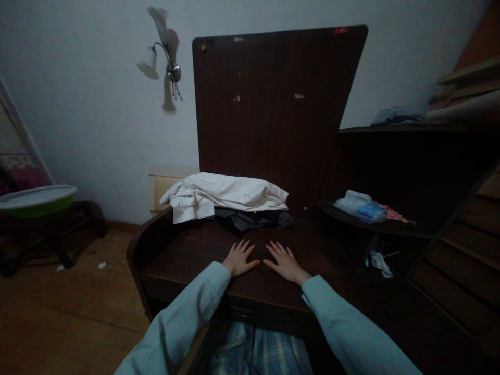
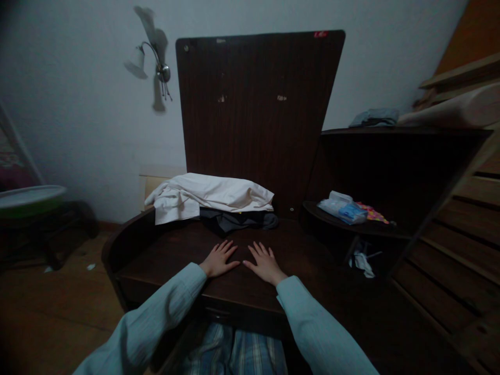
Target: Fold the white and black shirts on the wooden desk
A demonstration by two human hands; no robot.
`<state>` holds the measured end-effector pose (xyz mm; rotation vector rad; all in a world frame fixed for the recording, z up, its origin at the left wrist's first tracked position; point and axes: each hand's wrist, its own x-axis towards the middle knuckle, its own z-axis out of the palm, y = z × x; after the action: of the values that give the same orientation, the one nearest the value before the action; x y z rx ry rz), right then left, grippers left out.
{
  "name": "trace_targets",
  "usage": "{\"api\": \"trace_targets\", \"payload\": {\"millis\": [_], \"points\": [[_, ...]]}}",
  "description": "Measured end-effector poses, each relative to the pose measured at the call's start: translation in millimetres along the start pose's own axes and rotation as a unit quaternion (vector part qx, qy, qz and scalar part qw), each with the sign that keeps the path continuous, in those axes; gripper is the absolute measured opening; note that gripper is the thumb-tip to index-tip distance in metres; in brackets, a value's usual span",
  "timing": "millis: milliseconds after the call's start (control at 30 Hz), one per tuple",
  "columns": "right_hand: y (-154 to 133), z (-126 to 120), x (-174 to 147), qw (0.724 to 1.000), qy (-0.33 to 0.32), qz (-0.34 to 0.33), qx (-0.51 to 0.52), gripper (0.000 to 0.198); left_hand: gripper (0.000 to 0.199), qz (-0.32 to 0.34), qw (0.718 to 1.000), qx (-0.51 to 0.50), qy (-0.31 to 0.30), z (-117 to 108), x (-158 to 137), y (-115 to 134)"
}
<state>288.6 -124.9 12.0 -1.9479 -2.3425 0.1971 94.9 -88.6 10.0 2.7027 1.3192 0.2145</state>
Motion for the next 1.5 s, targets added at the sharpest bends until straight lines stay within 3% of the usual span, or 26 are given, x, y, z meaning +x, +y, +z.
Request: {"api": "trace_targets", "payload": {"millis": [1500], "points": [[0.2, 0.4, -0.1, 1.000, 0.005, -0.002, 0.006, 0.073, 0.069, -0.002, 1.000, -0.009, 0.001, -3.3, -1.5, 2.5]]}}
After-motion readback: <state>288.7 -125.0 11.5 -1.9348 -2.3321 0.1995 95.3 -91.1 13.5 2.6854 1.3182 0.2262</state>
